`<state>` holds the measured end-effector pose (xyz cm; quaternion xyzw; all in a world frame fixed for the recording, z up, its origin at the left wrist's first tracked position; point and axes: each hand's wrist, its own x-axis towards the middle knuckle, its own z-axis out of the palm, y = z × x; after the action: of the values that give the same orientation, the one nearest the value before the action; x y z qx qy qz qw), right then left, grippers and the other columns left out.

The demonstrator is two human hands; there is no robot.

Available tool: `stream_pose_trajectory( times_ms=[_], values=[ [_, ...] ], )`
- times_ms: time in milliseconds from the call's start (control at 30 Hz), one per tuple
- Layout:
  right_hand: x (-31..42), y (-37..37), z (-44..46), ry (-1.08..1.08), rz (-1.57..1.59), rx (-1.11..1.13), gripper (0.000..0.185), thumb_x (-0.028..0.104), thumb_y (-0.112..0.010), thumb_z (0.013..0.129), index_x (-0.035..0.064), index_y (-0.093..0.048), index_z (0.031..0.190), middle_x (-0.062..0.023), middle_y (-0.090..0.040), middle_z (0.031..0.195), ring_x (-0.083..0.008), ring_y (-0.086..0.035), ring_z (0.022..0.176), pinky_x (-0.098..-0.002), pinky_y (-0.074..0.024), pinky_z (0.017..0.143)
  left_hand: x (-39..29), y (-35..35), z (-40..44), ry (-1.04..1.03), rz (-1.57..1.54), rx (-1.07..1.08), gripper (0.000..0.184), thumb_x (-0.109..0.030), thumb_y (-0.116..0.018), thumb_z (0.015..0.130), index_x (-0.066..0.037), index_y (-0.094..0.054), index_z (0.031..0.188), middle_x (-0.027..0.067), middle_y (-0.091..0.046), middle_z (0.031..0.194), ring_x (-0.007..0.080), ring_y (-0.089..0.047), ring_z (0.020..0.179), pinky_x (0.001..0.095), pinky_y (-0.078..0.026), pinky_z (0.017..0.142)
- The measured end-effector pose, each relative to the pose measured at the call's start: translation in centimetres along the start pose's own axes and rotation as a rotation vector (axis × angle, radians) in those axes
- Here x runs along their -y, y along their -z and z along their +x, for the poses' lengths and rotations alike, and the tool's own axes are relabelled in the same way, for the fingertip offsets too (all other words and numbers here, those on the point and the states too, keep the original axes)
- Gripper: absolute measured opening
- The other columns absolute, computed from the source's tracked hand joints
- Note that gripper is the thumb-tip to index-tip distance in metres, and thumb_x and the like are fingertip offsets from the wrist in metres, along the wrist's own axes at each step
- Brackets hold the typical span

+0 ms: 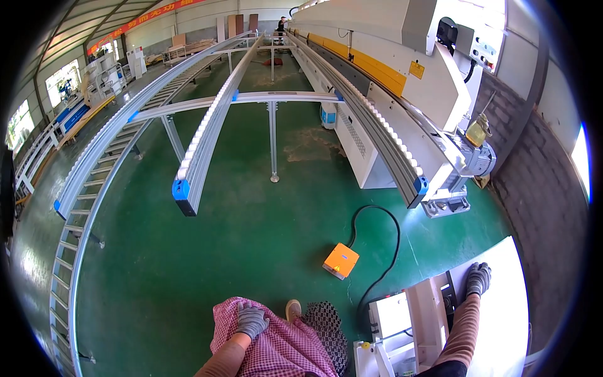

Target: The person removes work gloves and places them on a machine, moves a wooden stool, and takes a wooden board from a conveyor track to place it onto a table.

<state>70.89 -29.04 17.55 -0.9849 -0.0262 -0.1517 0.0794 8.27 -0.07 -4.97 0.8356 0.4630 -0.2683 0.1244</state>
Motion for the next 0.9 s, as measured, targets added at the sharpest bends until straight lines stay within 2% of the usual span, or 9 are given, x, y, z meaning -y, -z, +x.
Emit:
stream_pose_trajectory(
  times_ms=[133, 333, 400, 700, 900],
  values=[
    [-0.21, 0.02, 0.21, 0.006, -0.005, 0.043, 0.044, 0.044, -0.056, 0.099, 0.0081, -0.066, 0.124, -0.0196, -0.063, 0.129, -0.0397, -0.060, 0.120, -0.0502, -0.0485, 0.101, 0.03, -0.34, 0.22, -0.002, -0.003, -0.007, 0.054, -0.055, -0.049, 0.099, -0.016, -0.070, 0.131, 0.0066, -0.058, 0.147, 0.0313, -0.035, 0.149, 0.0548, -0.018, 0.121],
    [-0.24, -0.12, 0.19, 0.008, 0.014, 0.040, 0.044, 0.043, -0.056, 0.099, 0.0080, -0.066, 0.123, -0.0194, -0.064, 0.127, -0.0396, -0.061, 0.119, -0.0499, -0.0485, 0.101, 0.03, -0.16, 0.12, -0.006, -0.011, -0.004, 0.054, -0.054, -0.049, 0.099, -0.016, -0.070, 0.130, 0.0063, -0.059, 0.147, 0.0316, -0.035, 0.149, 0.0550, -0.018, 0.121],
    [-0.26, -0.35, 0.14, 0.012, 0.023, -0.019, 0.039, 0.040, -0.058, 0.098, 0.0074, -0.069, 0.117, -0.0178, -0.066, 0.122, -0.0384, -0.064, 0.113, -0.0493, -0.0498, 0.098, 0.03, -0.31, 0.17, -0.007, -0.015, -0.007, 0.054, -0.054, -0.049, 0.099, -0.016, -0.070, 0.130, 0.0063, -0.059, 0.147, 0.0316, -0.035, 0.149, 0.0548, -0.018, 0.122],
    [-0.11, -0.10, -0.07, 0.016, 0.019, -0.016, 0.039, 0.040, -0.058, 0.098, 0.0070, -0.068, 0.117, -0.0180, -0.066, 0.121, -0.0383, -0.064, 0.113, -0.0489, -0.0501, 0.097, -0.02, -0.26, -0.02, -0.005, 0.002, -0.037, 0.052, -0.054, -0.050, 0.099, -0.016, -0.073, 0.127, 0.0044, -0.063, 0.142, 0.0309, -0.039, 0.147, 0.0543, -0.020, 0.121],
    [-0.59, -0.72, 0.62, 0.015, 0.023, -0.004, 0.040, 0.040, -0.058, 0.099, 0.0074, -0.068, 0.118, -0.0178, -0.066, 0.121, -0.0385, -0.064, 0.113, -0.0492, -0.0500, 0.098, -0.07, -0.38, 0.20, -0.002, -0.001, -0.021, 0.054, -0.055, -0.049, 0.099, -0.016, -0.070, 0.131, 0.0059, -0.060, 0.146, 0.0308, -0.036, 0.149, 0.0541, -0.019, 0.122]
  ],
)
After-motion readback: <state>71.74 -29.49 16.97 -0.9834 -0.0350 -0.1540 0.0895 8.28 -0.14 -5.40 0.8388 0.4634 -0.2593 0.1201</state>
